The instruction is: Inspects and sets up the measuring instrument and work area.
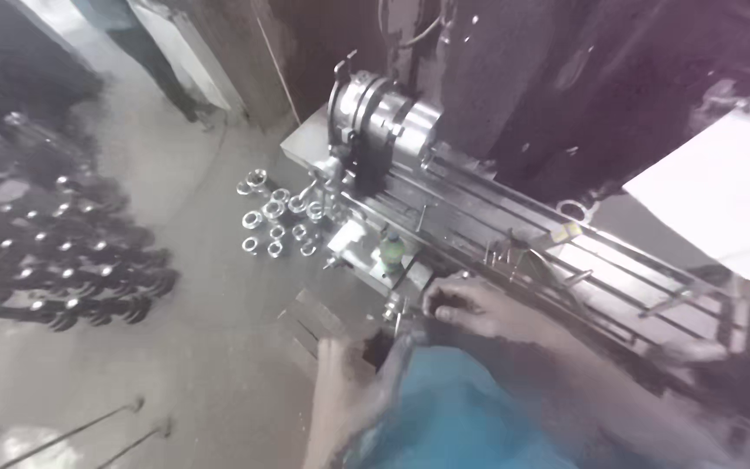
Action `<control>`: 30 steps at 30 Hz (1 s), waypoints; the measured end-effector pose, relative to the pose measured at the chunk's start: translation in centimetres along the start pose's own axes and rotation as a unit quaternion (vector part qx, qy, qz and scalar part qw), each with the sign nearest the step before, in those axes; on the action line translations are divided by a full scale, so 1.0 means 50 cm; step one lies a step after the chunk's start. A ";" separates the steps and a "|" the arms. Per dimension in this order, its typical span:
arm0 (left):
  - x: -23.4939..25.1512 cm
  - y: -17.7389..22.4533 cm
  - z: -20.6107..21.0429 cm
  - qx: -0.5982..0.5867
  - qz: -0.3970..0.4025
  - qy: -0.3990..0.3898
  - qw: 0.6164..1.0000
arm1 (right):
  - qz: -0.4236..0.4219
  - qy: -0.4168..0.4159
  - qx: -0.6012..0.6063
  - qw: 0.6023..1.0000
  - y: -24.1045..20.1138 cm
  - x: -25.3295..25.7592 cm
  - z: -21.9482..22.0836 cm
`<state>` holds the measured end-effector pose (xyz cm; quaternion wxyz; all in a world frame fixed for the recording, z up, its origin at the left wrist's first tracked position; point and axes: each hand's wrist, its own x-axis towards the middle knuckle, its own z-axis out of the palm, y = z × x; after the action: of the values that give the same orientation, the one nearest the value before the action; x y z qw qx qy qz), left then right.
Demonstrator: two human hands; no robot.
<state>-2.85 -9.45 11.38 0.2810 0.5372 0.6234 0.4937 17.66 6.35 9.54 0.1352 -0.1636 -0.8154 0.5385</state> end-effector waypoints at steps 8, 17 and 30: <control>0.009 -0.040 -0.033 -0.136 -0.075 0.002 0.988 | 0.004 0.070 0.011 0.997 0.023 0.015 0.051; 0.006 -0.035 -0.078 -0.299 0.000 -0.022 0.954 | -0.027 0.107 -0.159 0.981 -0.146 0.025 0.021; 0.001 -0.026 -0.102 -0.311 0.006 -0.029 0.950 | -0.084 0.044 -0.169 0.981 -0.166 0.083 0.025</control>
<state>-7.88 -10.92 12.03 0.4486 0.4411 0.4276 0.6491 12.40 3.98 16.88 0.1863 -0.1381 -0.8987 0.3723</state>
